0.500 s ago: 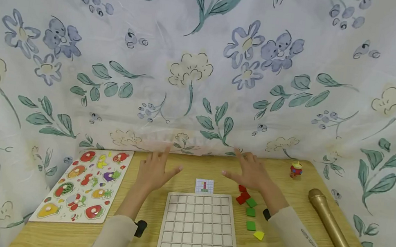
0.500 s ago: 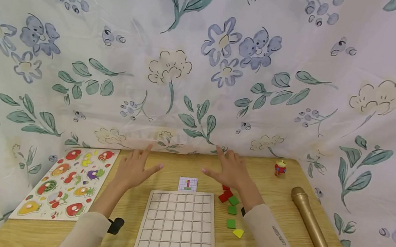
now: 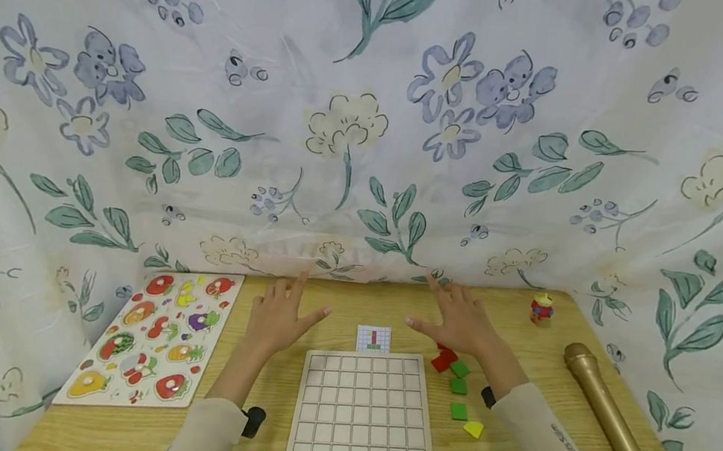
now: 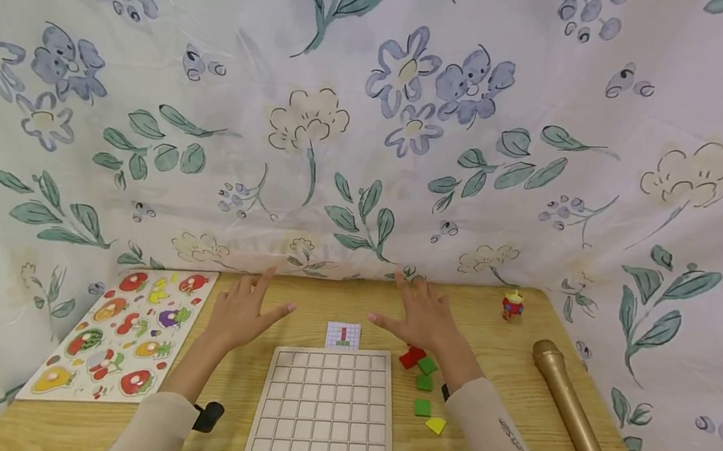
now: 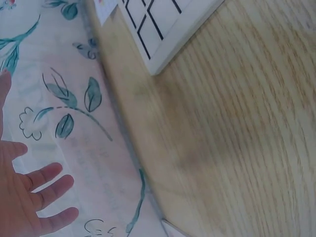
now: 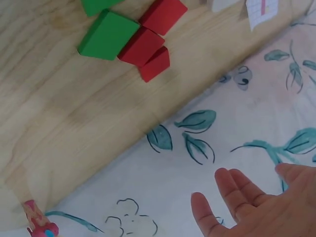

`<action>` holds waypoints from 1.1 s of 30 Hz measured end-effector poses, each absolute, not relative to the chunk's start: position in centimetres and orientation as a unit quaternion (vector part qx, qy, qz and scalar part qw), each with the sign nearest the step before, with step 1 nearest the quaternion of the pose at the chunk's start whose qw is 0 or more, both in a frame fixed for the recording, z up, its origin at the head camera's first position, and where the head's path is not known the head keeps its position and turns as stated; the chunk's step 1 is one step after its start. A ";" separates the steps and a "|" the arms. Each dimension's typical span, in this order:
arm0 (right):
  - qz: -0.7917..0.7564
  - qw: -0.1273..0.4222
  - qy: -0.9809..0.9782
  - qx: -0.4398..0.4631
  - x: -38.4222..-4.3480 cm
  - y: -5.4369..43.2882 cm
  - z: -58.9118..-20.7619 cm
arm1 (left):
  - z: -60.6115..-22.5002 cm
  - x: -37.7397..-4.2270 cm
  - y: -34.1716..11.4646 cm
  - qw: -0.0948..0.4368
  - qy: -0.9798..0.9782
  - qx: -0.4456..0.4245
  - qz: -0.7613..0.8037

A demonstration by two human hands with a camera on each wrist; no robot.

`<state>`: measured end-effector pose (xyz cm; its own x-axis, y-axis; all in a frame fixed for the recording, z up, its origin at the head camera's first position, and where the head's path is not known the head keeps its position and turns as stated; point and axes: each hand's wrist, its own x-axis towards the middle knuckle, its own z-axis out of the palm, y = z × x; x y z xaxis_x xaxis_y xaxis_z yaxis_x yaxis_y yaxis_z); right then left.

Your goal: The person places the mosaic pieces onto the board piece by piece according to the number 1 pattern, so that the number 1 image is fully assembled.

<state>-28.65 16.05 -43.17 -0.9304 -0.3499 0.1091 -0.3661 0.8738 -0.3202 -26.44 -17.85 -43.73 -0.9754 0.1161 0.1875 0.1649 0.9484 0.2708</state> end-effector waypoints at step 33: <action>0.158 0.028 -0.966 0.201 -27.4 17.2 -45.4 | -47.6 -24.4 -19.6 0.006 -0.958 -0.150 -0.245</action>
